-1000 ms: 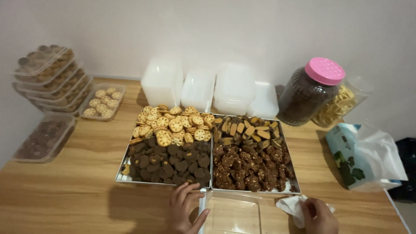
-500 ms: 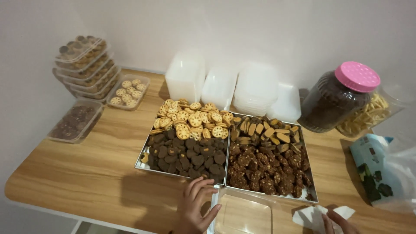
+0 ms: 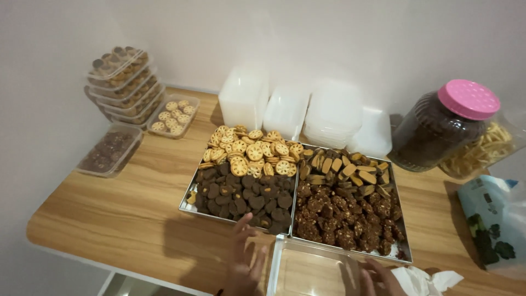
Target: Picking up cookies from a large tray and arranging them into a smaller plastic container.
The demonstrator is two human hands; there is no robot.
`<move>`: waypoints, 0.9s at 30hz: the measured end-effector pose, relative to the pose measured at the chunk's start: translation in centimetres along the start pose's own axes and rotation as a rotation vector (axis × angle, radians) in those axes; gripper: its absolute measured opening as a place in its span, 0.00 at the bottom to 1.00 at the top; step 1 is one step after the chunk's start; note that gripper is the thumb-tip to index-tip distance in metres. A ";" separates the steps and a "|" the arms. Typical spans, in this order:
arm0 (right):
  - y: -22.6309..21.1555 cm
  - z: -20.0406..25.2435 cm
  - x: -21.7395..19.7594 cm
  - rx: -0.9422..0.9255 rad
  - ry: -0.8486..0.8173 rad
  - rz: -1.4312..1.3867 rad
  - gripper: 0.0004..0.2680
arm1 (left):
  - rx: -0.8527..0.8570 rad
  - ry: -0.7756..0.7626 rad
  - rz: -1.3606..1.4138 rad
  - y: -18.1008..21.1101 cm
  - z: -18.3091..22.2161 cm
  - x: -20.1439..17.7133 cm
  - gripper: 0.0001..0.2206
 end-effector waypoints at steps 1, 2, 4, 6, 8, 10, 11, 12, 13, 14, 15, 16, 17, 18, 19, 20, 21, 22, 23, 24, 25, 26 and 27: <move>-2.4 1.6 -0.7 -0.002 -0.005 -0.001 0.19 | 0.000 0.004 -0.003 0.5 -0.1 0.0 0.15; -4.5 3.3 -1.9 0.054 0.097 -0.097 0.17 | 0.028 -0.030 -0.061 1.1 -0.1 0.1 0.15; -6.5 5.2 -2.7 0.110 0.196 -0.191 0.15 | 0.056 -0.062 -0.118 1.7 -0.3 0.3 0.16; -7.0 5.8 -2.5 -0.031 0.305 -0.258 0.12 | -0.004 -0.085 -0.103 1.3 -0.2 0.3 0.17; -5.6 4.5 -2.0 0.007 0.236 -0.185 0.13 | 0.086 -0.139 -0.191 1.0 -0.6 0.3 0.19; -3.0 3.0 -0.8 0.047 0.165 -0.115 0.14 | 0.174 -0.190 -0.281 1.0 -0.6 0.6 0.21; -1.8 2.2 0.0 -0.087 0.175 -0.143 0.14 | 0.157 -0.213 -0.239 0.8 -0.6 0.7 0.22; -0.7 1.4 0.7 -0.220 0.187 -0.173 0.14 | 0.140 -0.235 -0.197 0.6 -0.6 0.9 0.23; -0.9 1.4 0.6 -0.218 0.187 -0.172 0.14 | 0.138 -0.237 -0.197 0.3 -0.5 1.0 0.23; -1.1 1.3 0.6 -0.204 0.162 -0.152 0.14 | 0.086 -0.237 -0.112 -0.2 -0.5 1.0 0.21; -1.2 1.4 0.6 -0.187 0.139 -0.131 0.14 | 0.033 -0.240 -0.027 -0.7 -0.4 1.1 0.20; -1.5 1.9 1.1 -0.183 0.141 -0.132 0.14 | 0.031 -0.245 -0.027 -0.8 -0.4 1.2 0.20; -1.8 2.5 1.3 -0.202 0.202 -0.217 0.13 | 0.025 -0.251 -0.018 -0.8 -0.4 1.2 0.20; -2.1 3.1 1.4 -0.221 0.263 -0.302 0.13 | 0.020 -0.257 -0.009 -0.8 -0.4 1.2 0.21; -2.5 3.3 1.2 -0.219 0.263 -0.301 0.13 | 0.018 -0.257 -0.010 -0.7 -0.5 1.2 0.21; -2.9 3.5 1.0 -0.215 0.263 -0.318 0.13 | 0.029 -0.283 -0.025 -0.6 -0.5 1.3 0.21; -3.4 3.7 0.8 -0.212 0.262 -0.335 0.13 | 0.041 -0.307 -0.040 -0.5 -0.6 1.5 0.21; -3.3 3.6 0.8 -0.212 0.261 -0.335 0.13 | 0.040 -0.306 -0.040 -0.5 -0.6 1.5 0.21; -3.2 3.7 0.8 -0.242 0.263 -0.331 0.12 | 0.049 -0.317 -0.022 -0.4 -0.7 1.5 0.19; -3.2 3.7 0.8 -0.271 0.266 -0.327 0.12 | 0.059 -0.327 -0.004 -0.3 -0.7 1.6 0.18; -3.6 3.7 0.3 -0.268 0.265 -0.327 0.12 | 0.055 -0.327 -0.005 -0.3 -0.7 1.5 0.18; -3.7 3.6 0.2 -0.165 0.218 -0.224 0.13 | 0.044 -0.349 -0.015 -0.2 -0.7 1.6 0.21; -3.7 3.5 0.1 -0.061 0.171 -0.121 0.14 | 0.031 -0.371 -0.024 -0.2 -0.7 1.7 0.24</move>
Point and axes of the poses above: each hand's wrist, its own z-axis away from the middle knuckle, its own x-axis out of the palm, y = z × x, the point moved 5 cm from there along -z, towards the middle knuckle, and after that the axes turned 14 degrees about z, right-handed, at the moved point
